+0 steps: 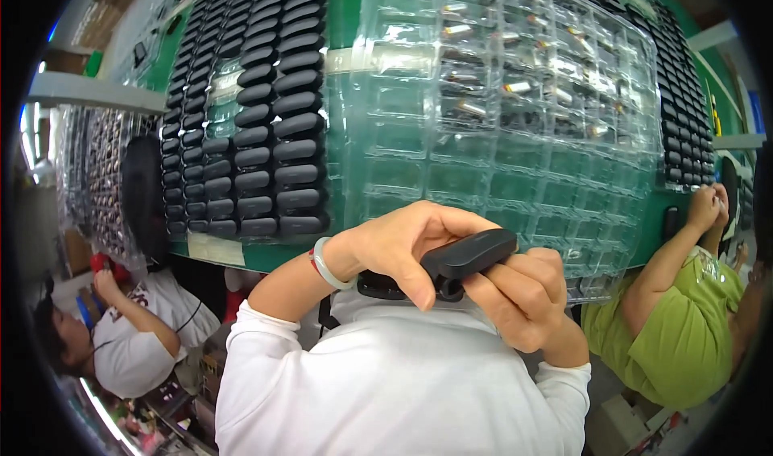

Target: The person assembles electronic components into earbud cases by hand at a manufacturing workstation.

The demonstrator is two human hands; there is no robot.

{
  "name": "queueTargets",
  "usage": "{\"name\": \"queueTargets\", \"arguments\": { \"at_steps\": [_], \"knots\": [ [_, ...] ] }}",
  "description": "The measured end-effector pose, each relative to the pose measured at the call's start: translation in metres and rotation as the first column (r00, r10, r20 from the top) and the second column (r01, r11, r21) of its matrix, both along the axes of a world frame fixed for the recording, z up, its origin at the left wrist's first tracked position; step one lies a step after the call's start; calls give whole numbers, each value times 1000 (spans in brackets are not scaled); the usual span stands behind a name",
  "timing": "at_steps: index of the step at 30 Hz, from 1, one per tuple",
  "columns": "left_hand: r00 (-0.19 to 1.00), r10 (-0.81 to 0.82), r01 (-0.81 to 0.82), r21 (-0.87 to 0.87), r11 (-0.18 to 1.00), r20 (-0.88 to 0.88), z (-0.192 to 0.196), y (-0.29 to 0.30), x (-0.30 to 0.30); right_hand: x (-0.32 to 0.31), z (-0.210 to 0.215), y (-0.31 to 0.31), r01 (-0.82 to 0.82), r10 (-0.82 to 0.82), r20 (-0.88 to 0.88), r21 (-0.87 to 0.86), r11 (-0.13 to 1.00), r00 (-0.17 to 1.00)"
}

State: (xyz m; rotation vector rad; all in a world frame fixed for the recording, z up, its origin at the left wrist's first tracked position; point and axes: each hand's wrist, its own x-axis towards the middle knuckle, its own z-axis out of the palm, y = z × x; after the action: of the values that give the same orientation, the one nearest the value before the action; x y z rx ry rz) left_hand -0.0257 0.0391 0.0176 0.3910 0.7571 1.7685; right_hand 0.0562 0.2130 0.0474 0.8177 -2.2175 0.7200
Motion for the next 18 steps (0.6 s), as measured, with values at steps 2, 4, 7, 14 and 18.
{"name": "queueTargets", "arguments": {
  "at_steps": [2, 4, 7, 14, 18],
  "knots": [
    [999, 31, -30, 42, 999, -25, -9, -3, -4, -6, -3, -2, -9, 8, 26, 18, 1000, 1000],
    [997, 61, -62, 9, 998, 36, -11, -9, 1, -4, -4, -5, -4, 1, 47, 63, 998, 999],
    [995, 60, -61, 9, 998, 77, -7, -11, 5, 2, -3, -7, 2, -4, 36, 62, 998, 999],
    [996, 55, -62, 91, 994, 73, -12, -14, 20, 12, -3, -18, 39, -39, -21, 25, 999, 999],
    [979, 46, -61, 72, 996, 198, -9, -12, 23, 15, 3, -18, 8, -11, 70, 48, 999, 997]
  ]
}}
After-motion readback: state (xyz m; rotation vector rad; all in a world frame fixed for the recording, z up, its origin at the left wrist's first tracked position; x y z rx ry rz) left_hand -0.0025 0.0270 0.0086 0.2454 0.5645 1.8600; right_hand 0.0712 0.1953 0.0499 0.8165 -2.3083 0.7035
